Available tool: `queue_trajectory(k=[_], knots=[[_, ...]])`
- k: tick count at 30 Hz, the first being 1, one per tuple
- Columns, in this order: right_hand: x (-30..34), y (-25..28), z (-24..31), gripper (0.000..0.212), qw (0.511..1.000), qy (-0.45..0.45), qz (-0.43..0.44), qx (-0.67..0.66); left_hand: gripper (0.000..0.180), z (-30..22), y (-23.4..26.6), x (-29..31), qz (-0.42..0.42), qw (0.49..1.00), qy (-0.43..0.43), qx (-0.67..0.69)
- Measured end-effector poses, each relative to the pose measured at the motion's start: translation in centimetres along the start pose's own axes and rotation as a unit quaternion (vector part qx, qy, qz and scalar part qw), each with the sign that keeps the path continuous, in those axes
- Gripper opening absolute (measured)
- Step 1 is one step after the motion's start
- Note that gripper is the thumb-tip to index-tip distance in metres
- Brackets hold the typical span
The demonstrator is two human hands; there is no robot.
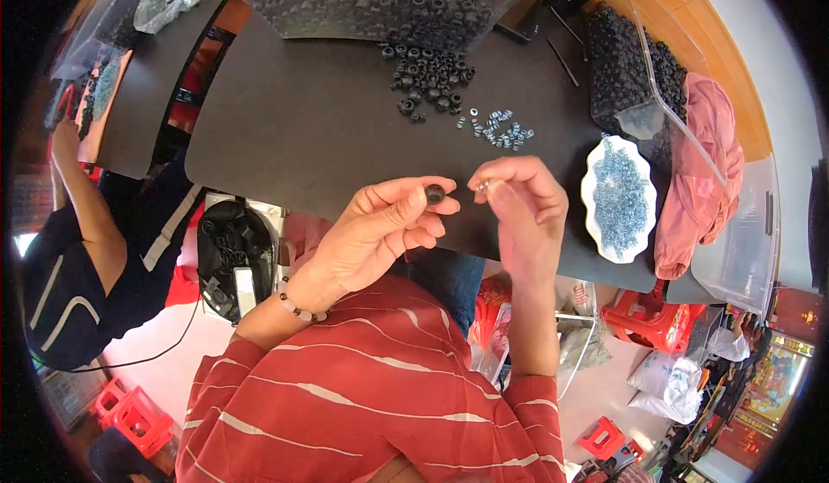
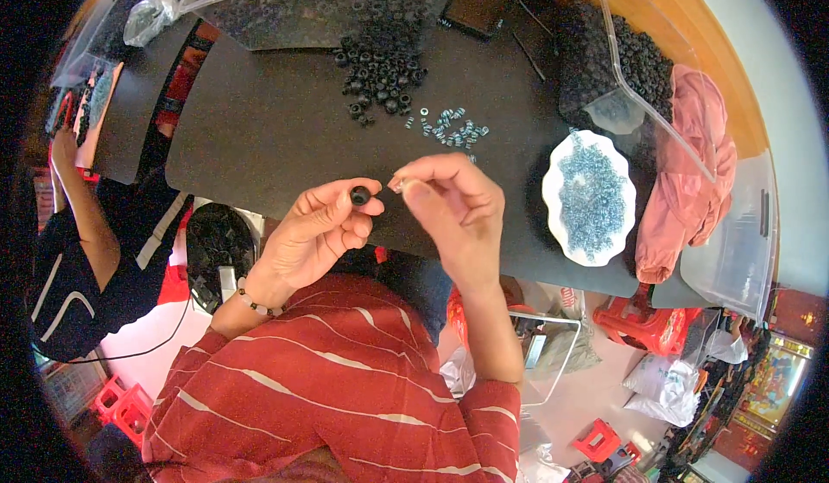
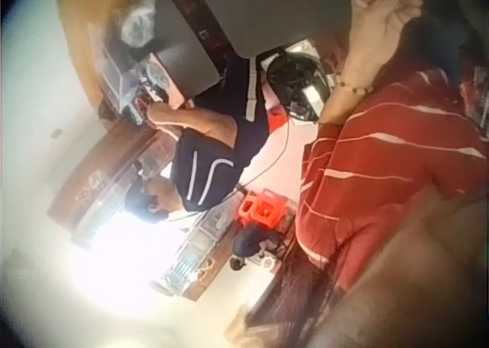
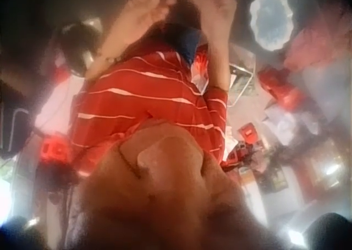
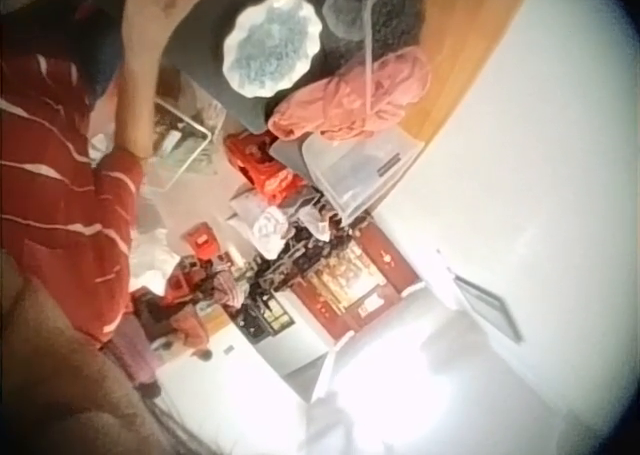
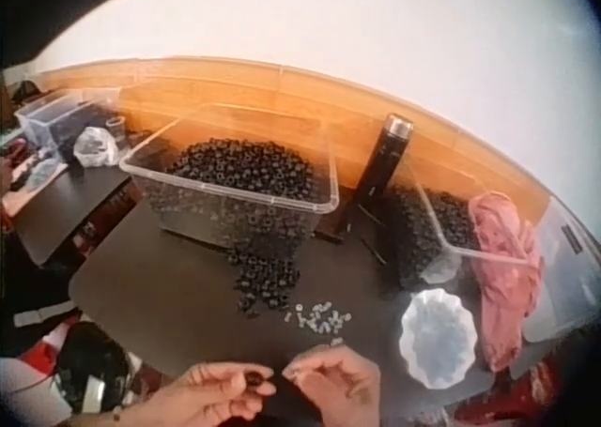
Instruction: The person assembles small components by picking up plastic pieces and fitting small rings onto them by hand.
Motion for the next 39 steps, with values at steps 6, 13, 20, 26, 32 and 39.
queue_trajectory(k=[6, 13, 20, 26, 32, 39], knots=[[1.1, -1.3, -0.7, 0.012, 0.998, -0.015, 0.008, -0.059, 0.031, 0.8, -0.5, 0.4, -0.021, 0.993, -0.036, -0.111], [1.6, -0.4, -1.1, 0.013, 0.998, -0.047, 0.039, 0.013, 0.028, 0.9, -0.6, 0.8, -0.044, 0.971, -0.087, -0.219], [1.5, -1.2, -0.9, 0.017, 0.996, -0.077, 0.046, -0.028, 0.027, 0.7, -0.6, 0.9, -0.049, 0.968, -0.102, -0.223], [1.1, -1.9, -0.8, 0.034, 0.991, -0.131, 0.026, -0.017, 0.029, 0.4, 0.1, 1.1, -0.053, 0.962, -0.073, -0.258], [0.4, -2.4, -1.1, 0.034, 0.982, -0.181, 0.049, -0.01, 0.029, 0.3, 1.2, 1.4, -0.049, 0.962, -0.104, -0.249], [-3.8, -2.0, -1.5, 0.019, 0.893, -0.018, 0.018, 0.448, 0.026, -0.4, 1.3, 1.5, -0.099, 0.967, -0.098, -0.214]])
Point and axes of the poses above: each hand's wrist, its own x-axis away from the middle knuckle, its own y-axis out of the back of the hand, z = x × y, the point moved 1 cm from there along -x, towards the middle knuckle, and after that the axes turned 13 degrees about -x, right-handed, at the moved point
